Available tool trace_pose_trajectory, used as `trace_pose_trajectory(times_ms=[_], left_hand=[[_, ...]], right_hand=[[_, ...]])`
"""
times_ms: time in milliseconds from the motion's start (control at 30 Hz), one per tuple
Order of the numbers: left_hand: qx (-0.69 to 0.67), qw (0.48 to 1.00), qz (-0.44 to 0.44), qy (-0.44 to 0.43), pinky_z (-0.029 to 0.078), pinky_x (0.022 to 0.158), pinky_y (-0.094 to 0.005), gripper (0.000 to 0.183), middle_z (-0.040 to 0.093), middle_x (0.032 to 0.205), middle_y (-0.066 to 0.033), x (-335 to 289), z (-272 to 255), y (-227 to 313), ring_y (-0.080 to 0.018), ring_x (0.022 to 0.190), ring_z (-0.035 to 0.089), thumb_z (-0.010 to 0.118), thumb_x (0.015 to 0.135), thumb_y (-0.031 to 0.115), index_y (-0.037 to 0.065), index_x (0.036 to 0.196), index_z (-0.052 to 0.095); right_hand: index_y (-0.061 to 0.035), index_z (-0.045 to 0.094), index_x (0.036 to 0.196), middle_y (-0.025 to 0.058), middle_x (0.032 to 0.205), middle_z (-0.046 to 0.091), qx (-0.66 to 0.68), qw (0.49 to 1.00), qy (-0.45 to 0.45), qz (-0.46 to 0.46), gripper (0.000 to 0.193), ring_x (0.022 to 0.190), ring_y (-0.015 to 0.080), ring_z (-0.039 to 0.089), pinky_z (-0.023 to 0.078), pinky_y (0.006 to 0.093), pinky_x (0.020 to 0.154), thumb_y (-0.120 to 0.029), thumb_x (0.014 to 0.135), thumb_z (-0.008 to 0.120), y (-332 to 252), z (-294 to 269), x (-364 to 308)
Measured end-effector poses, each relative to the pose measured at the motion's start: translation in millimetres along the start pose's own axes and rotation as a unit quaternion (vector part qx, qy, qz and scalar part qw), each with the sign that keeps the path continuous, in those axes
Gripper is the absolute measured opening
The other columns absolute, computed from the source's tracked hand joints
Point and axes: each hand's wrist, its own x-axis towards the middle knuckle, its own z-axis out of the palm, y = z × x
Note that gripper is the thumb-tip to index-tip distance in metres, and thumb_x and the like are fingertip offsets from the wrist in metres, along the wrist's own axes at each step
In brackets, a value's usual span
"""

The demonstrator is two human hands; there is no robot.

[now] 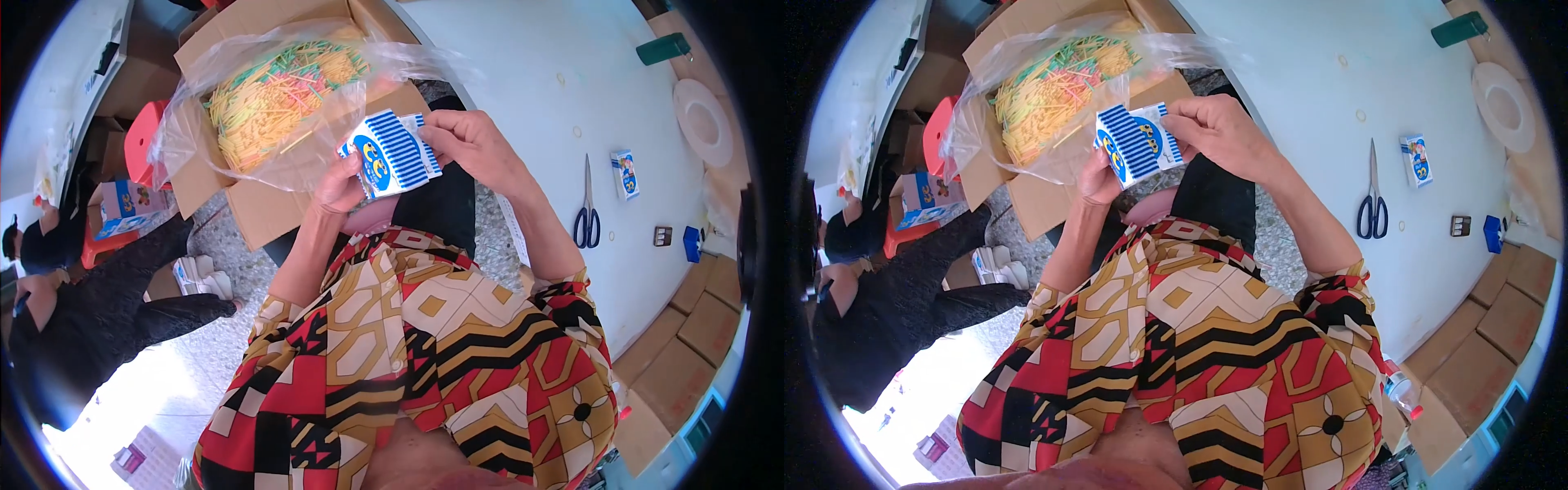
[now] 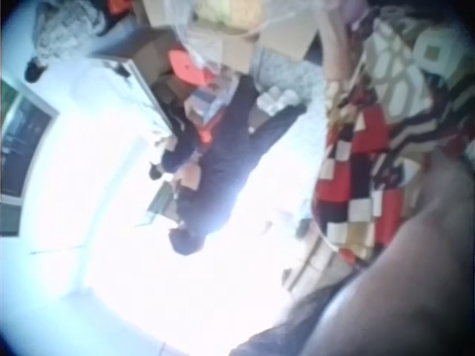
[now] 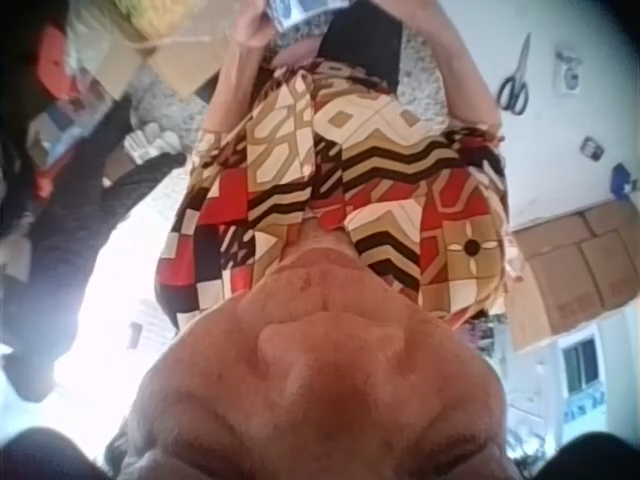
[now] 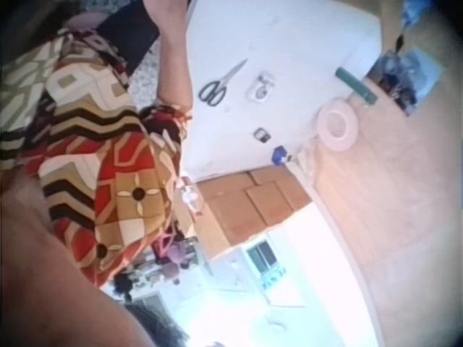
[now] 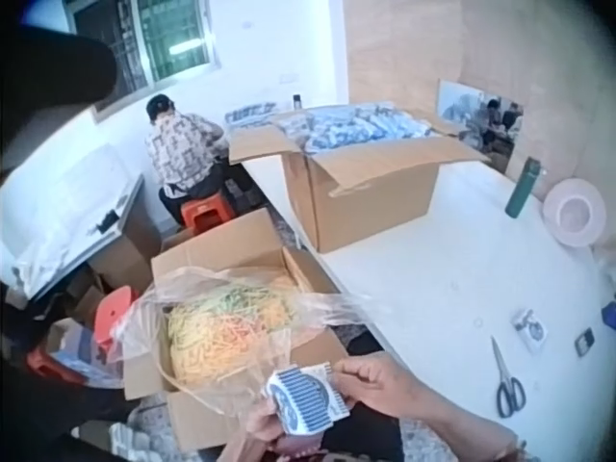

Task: Packaging and organizing small plastic-wrapped items into cardboard boxes on a factory floor.

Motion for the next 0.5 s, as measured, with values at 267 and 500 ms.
trace_pose_trajectory(times_ms=[267,500], left_hand=[[0.009,1.0,-0.002,-0.026,0.047,0.089,-0.0358,0.058,0.058,0.111,-0.0095,-0.9,-11.5,0.4,-0.0204,0.102,0.057,0.076,0.07,0.018,0.003,0.119,0.048],[0.11,0.986,0.014,0.121,0.05,0.075,-0.0264,0.034,0.059,0.089,-0.0019,9.4,25.8,6.8,-0.0083,0.076,0.056,0.066,0.08,0.008,0.003,0.11,0.051]], right_hand=[[-0.0028,0.06,0.084,-0.0035,0.07,0.055,0.018,0.999,-0.016,-0.035,0.019,0.062,0.0022,0.049,0.04,0.018,0.056,-0.018,0.091,0.05,3.8,-2.8,0.7],[-0.0015,0.057,0.106,0.0042,0.089,0.058,-0.062,0.973,0.187,-0.121,0.026,0.077,0.0084,0.053,0.043,0.0216,0.068,-0.02,0.094,0.045,1.8,-5.6,6.3]])
